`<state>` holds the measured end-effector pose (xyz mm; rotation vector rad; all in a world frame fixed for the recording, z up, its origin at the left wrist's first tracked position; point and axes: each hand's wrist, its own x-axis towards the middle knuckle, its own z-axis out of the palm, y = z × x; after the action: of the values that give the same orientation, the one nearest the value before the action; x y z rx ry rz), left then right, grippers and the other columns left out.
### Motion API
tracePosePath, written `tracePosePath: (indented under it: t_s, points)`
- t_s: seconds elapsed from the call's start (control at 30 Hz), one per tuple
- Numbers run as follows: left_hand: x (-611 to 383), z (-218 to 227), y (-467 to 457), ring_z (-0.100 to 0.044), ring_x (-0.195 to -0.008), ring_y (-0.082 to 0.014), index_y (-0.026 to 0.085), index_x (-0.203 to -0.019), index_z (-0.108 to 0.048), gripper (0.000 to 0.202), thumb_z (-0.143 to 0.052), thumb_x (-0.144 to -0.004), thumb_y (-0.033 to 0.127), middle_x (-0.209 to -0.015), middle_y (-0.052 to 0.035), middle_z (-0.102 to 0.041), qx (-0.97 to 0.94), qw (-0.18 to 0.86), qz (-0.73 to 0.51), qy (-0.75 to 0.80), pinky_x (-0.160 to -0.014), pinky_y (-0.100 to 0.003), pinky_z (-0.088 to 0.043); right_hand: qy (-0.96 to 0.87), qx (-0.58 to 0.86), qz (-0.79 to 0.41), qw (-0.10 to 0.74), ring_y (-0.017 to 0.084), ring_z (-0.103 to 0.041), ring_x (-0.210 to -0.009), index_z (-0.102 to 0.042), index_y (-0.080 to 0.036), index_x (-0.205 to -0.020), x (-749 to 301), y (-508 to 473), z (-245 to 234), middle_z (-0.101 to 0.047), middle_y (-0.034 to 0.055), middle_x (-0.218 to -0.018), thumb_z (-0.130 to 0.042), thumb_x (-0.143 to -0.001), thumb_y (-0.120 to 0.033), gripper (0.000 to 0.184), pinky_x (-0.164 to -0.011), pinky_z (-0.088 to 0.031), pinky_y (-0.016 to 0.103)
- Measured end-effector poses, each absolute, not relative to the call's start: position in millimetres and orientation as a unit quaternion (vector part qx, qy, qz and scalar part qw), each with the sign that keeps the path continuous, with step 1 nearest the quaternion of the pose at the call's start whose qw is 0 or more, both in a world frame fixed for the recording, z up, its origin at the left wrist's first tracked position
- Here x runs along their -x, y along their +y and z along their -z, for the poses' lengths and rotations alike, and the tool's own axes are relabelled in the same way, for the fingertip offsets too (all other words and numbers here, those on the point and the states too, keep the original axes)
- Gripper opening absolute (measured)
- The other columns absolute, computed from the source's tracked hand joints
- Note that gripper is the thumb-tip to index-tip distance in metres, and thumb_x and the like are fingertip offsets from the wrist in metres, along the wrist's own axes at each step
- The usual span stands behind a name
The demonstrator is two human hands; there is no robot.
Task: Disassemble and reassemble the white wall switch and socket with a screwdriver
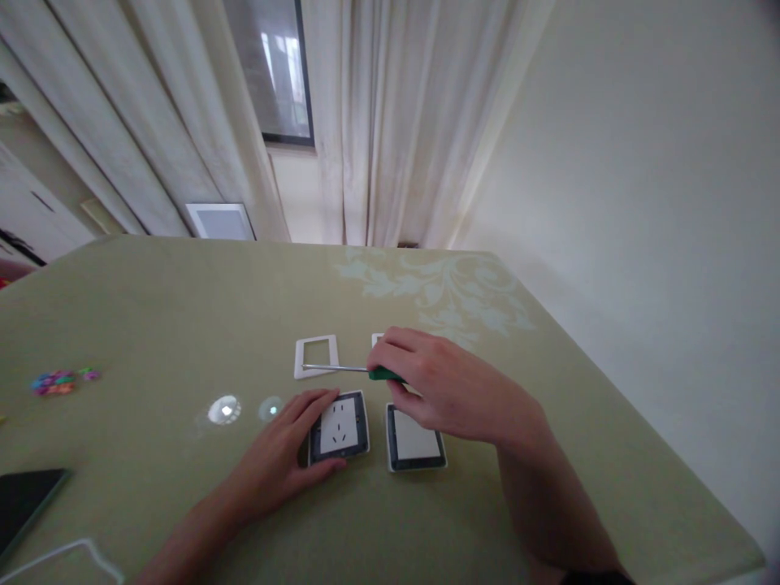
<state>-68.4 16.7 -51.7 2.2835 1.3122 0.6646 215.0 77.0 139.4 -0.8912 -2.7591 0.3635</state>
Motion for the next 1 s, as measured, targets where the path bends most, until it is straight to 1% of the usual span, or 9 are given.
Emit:
tracePosePath:
  t_s: [0.1,0.17,0.27,0.4,0.5,0.6,0.7,0.8,1.0]
  points:
    - [70,50,15,-0.06,-0.142,-0.0369,0.035,-0.166,-0.033,0.081,-0.075,-0.098,0.048,-0.161,-0.0134,-0.054,-0.832,0.196,-0.231,0.465,-0.116,-0.053,-0.055,-0.942,0.292,-0.109,0.123,0.021,-0.069,-0.099,-0.071,-0.02,-0.113,-218,78,-140,-0.069,0.0083,-0.119,-0.06,-0.107,-0.016,0.013,-0.087,-0.055,0.035]
    - [71,50,15,-0.061,-0.141,-0.0365,0.035,-0.167,-0.032,0.081,-0.074,-0.099,0.049,-0.161,-0.013,-0.054,-0.834,0.189,-0.227,0.467,-0.116,-0.053,-0.056,-0.936,0.296,-0.103,0.158,0.021,-0.072,-0.101,-0.071,-0.022,-0.121,-221,78,-140,-0.071,0.0071,-0.121,-0.061,-0.108,-0.018,0.017,-0.09,-0.056,0.035]
    - [72,50,15,-0.062,-0.141,-0.0363,0.036,-0.167,-0.033,0.081,-0.074,-0.099,0.05,-0.161,-0.0128,-0.055,-0.837,0.178,-0.224,0.467,-0.115,-0.052,-0.056,-0.919,0.299,-0.104,0.234,0.021,-0.072,-0.108,-0.063,-0.025,-0.135,-224,79,-140,-0.073,0.005,-0.123,-0.069,-0.104,-0.019,0.032,-0.092,-0.057,0.033]
    - [73,52,15,-0.064,-0.138,-0.0371,0.037,-0.167,-0.033,0.083,-0.076,-0.098,0.052,-0.16,-0.0129,-0.056,-0.842,0.166,-0.221,0.463,-0.112,-0.052,-0.058,-0.901,0.281,-0.121,0.307,0.019,-0.073,-0.103,-0.061,-0.026,-0.131,-223,80,-137,-0.075,0.0033,-0.117,-0.078,-0.099,-0.025,0.035,-0.09,-0.058,0.03]
    - [74,53,15,-0.065,-0.136,-0.0379,0.037,-0.169,-0.03,0.086,-0.076,-0.098,0.052,-0.16,-0.0139,-0.056,-0.844,0.16,-0.221,0.462,-0.11,-0.052,-0.059,-0.902,0.268,-0.139,0.307,0.017,-0.074,-0.098,-0.058,-0.024,-0.138,-217,81,-133,-0.076,0.0029,-0.115,-0.078,-0.1,-0.029,0.043,-0.091,-0.059,0.03]
    - [74,52,14,-0.065,-0.137,-0.0381,0.037,-0.17,-0.03,0.087,-0.076,-0.098,0.051,-0.16,-0.0142,-0.056,-0.843,0.16,-0.223,0.462,-0.111,-0.053,-0.059,-0.904,0.259,-0.181,0.29,0.017,-0.074,-0.1,-0.056,-0.025,-0.143,-210,83,-130,-0.076,0.0034,-0.118,-0.078,-0.1,-0.029,0.049,-0.093,-0.06,0.03]
    - [74,52,15,-0.064,-0.137,-0.0378,0.037,-0.17,-0.033,0.086,-0.077,-0.097,0.05,-0.16,-0.0133,-0.056,-0.841,0.162,-0.231,0.462,-0.11,-0.051,-0.059,-0.903,0.254,-0.208,0.278,0.018,-0.073,-0.105,-0.056,-0.026,-0.143,-206,84,-127,-0.074,0.0043,-0.123,-0.077,-0.1,-0.029,0.048,-0.095,-0.06,0.032]
    - [74,52,15,-0.064,-0.137,-0.0376,0.036,-0.168,-0.037,0.085,-0.078,-0.095,0.051,-0.159,-0.0126,-0.058,-0.841,0.16,-0.239,0.458,-0.109,-0.051,-0.06,-0.898,0.252,-0.226,0.28,0.017,-0.072,-0.106,-0.058,-0.025,-0.142,-204,86,-124,-0.073,0.0041,-0.126,-0.079,-0.099,-0.026,0.048,-0.094,-0.06,0.029]
    - [73,51,15,-0.064,-0.137,-0.0365,0.035,-0.168,-0.037,0.084,-0.078,-0.096,0.049,-0.159,-0.0126,-0.058,-0.839,0.167,-0.23,0.464,-0.111,-0.051,-0.059,-0.898,0.253,-0.251,0.256,0.017,-0.072,-0.105,-0.059,-0.027,-0.14,-200,91,-116,-0.073,0.0037,-0.123,-0.079,-0.099,-0.028,0.046,-0.094,-0.059,0.031]
